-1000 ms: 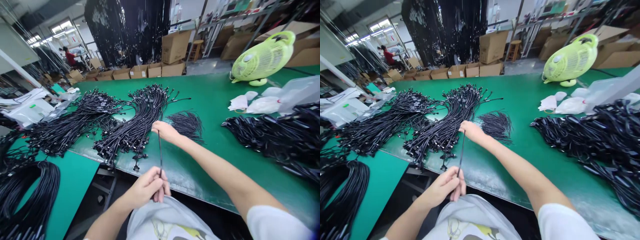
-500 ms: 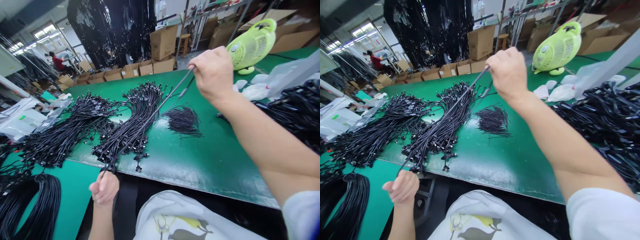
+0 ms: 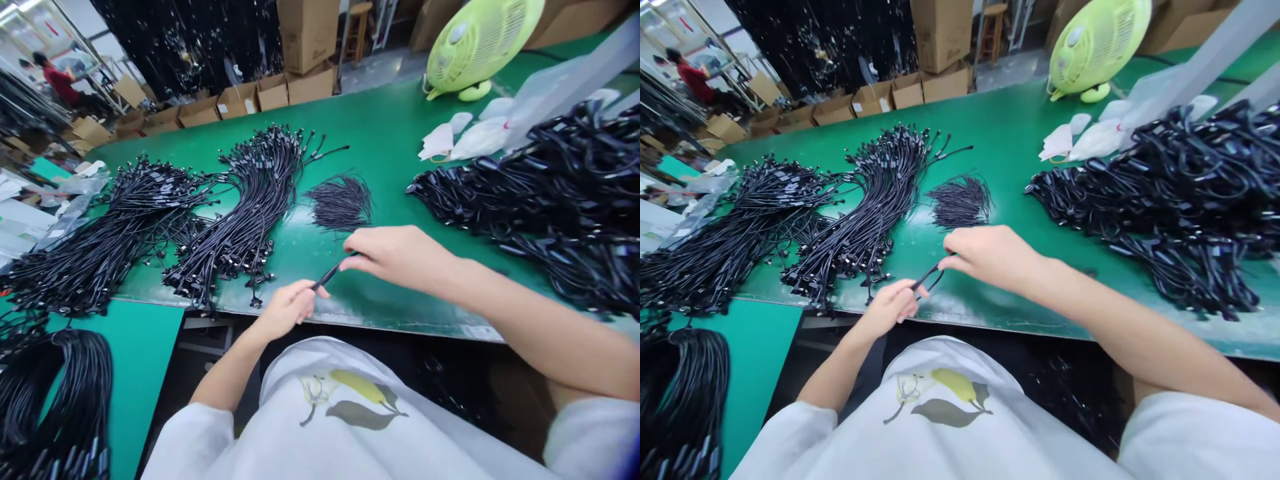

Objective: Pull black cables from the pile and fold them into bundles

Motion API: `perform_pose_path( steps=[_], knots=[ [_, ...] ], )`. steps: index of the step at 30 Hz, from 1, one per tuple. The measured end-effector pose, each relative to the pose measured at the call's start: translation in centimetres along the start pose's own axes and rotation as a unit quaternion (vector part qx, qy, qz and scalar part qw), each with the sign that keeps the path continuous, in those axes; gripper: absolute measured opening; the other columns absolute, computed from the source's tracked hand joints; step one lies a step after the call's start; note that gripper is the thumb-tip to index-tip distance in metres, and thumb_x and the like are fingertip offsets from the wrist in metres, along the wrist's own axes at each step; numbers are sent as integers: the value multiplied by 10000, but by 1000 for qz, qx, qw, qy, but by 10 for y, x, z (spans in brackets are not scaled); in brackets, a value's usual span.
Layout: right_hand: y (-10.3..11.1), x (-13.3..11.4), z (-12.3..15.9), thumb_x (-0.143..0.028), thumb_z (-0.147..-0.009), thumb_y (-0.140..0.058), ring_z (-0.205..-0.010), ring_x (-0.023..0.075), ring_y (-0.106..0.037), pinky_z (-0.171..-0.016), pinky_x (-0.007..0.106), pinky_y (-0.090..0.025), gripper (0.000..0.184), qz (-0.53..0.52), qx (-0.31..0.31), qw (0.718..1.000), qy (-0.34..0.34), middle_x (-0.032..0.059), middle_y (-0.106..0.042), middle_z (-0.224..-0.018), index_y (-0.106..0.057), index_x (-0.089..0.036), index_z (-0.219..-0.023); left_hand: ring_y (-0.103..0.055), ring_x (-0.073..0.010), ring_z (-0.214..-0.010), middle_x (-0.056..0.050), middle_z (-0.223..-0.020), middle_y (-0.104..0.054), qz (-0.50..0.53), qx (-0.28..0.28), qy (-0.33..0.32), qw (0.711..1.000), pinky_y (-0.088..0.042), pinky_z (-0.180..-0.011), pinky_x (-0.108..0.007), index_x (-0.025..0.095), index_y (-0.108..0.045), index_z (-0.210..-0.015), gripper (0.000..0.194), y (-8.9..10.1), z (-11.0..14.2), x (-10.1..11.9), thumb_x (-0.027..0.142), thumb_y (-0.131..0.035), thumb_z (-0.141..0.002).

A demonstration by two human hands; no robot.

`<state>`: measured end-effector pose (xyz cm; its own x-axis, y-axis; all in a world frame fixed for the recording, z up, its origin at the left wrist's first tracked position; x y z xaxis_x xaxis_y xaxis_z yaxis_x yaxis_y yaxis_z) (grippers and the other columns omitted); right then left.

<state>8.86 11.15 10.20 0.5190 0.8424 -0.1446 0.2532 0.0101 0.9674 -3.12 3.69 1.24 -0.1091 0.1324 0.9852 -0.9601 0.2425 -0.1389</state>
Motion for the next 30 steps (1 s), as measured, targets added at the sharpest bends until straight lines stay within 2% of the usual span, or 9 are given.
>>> perform_pose_path(
  steps=[3,7,10,14,16,19,22,26,30],
  knots=[
    [-7,52,15,-461,-958,-438,-780,200,-646,-638,296,-436,315,-91,-16,995,-37,41,-706,-901,-639,-220,-931,-106,-19,-330,129,-430,-162,227,34,7,973,-295,-381,-163,134,-678,-835,305,29,8,8,423,-595,-892],
    [-27,69,46,-401,-984,-368,-842,197,-664,-717,302,-482,341,-156,31,985,-70,52,-718,-954,-655,-219,-1009,-163,-37,-358,93,-503,-229,354,198,-73,911,-278,-366,-118,179,-652,-1078,251,91,28,34,301,-455,-981],
    [-37,35,58,-339,-989,-361,-725,191,-649,-609,292,-430,341,-58,66,995,-51,66,-707,-850,-654,-184,-1074,-269,-45,-412,74,-551,-316,304,221,-66,924,-308,-399,-125,190,-622,-1179,273,91,22,34,304,-497,-965],
    [-28,-12,60,-287,-981,-396,-540,165,-575,-511,305,-299,304,64,78,994,38,37,-656,-654,-680,-186,-950,-325,-36,-435,68,-538,-368,213,242,-67,944,-359,-436,-139,115,-685,-954,216,87,3,20,313,-619,-896],
    [-9,3,61,-290,-982,-397,-575,181,-603,-513,314,-301,310,98,117,988,7,58,-692,-708,-685,-189,-927,-294,-26,-406,77,-509,-331,252,239,-44,937,-327,-400,-114,99,-675,-860,211,92,2,11,279,-582,-920],
    [16,60,70,-340,-994,-357,-717,235,-662,-537,336,-364,362,118,158,973,-119,107,-738,-929,-685,-188,-999,-177,-24,-342,101,-463,-222,347,192,7,918,-233,-319,-88,106,-660,-853,247,98,15,8,258,-500,-965],
    [11,84,76,-394,-995,-347,-792,239,-681,-584,335,-425,381,80,140,979,-129,80,-740,-976,-678,-206,-999,-160,-34,-315,108,-439,-217,378,189,-28,906,-219,-288,-87,117,-663,-961,244,113,33,24,300,-501,-968],
    [-15,41,69,-338,-988,-357,-678,202,-661,-548,304,-374,348,39,82,994,-63,64,-733,-843,-667,-205,-900,-358,-18,-381,93,-499,-406,297,222,-96,924,-330,-381,-73,138,-633,-1135,287,116,30,39,318,-595,-915],
    [-37,-43,50,-269,-956,-414,-499,133,-545,-500,271,-271,328,-63,-65,993,81,20,-649,-622,-609,-195,-703,-653,-134,-793,-50,-866,-682,16,192,-82,978,-520,-693,-223,168,-671,-1002,290,66,2,29,424,-572,-908]
  ],
)
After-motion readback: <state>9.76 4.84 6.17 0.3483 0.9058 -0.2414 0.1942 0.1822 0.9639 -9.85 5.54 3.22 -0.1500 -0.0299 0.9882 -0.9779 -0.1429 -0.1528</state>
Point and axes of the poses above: each hand's wrist, its own z-axis away from the middle knuckle, its own y-axis out of the back of the hand, x = y × z, the point moved 9 cm from there along -z, towards the middle knuckle
